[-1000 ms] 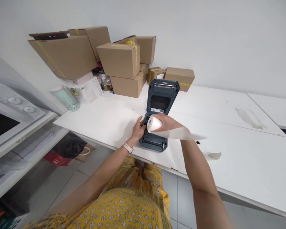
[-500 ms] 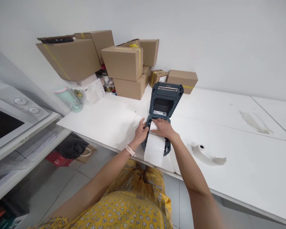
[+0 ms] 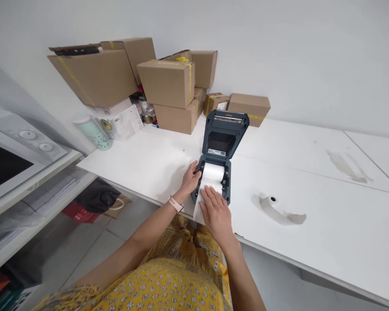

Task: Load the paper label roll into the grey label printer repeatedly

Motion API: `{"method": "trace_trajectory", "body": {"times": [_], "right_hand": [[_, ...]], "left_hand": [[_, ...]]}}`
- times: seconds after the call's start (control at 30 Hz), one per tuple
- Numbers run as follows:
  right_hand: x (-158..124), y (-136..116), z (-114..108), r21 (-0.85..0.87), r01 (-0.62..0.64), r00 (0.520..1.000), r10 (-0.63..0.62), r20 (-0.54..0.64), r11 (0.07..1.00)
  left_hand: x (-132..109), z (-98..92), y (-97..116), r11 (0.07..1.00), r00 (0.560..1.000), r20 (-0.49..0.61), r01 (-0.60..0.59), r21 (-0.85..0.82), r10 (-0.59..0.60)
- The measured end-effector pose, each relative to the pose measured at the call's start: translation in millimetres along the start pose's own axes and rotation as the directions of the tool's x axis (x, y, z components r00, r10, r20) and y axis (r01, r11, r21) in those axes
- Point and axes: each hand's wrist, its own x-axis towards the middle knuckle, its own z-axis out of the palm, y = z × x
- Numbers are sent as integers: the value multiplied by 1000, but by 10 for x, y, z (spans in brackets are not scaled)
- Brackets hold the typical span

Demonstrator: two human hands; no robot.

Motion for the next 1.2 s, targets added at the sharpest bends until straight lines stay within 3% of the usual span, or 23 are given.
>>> {"method": "trace_trajectory", "body": {"times": [0.33, 0.5, 0.57, 0.63, 0.7, 0.8, 0.9, 1.0, 1.07, 1.2], "right_hand": [[-90, -99, -83, 75, -2, 1000, 1, 4, 997], [-8, 76, -369, 388, -84, 996, 91, -2, 918], [237, 310, -556, 486, -154, 957, 253, -145, 860], [638, 627, -718, 467, -217, 840, 408, -358, 857], [1149, 978, -809, 490, -271, 777, 489, -397, 828], [1902, 1420, -801, 572, -294, 802, 523, -288, 765], [2290, 1583, -735, 626, -299, 846, 503, -175, 720], [2112, 1417, -720, 629, -277, 857, 483, -181, 727], [1740, 1175, -728, 596, -244, 855, 460, -240, 765], [856, 672, -650, 400, -107, 900, 259, -350, 910]], "left_hand": [[-712, -48, -31, 954, 997, 74, 50, -296, -29], [-745, -89, -51, 924, 992, 120, 81, -373, -39], [-730, -104, -61, 919, 989, 144, 87, -385, -34], [-717, -123, -58, 919, 985, 169, 77, -387, -11], [-707, -146, -42, 918, 981, 195, 63, -391, 16], [-709, -185, -14, 910, 972, 231, 69, -410, 30], [-766, -217, -34, 898, 961, 276, 91, -431, 35], [-883, -230, -135, 903, 957, 289, 117, -412, 8], [-964, -226, -224, 922, 965, 262, 97, -375, 5], [-1042, -190, -321, 951, 975, 222, 49, -307, 21]]}}
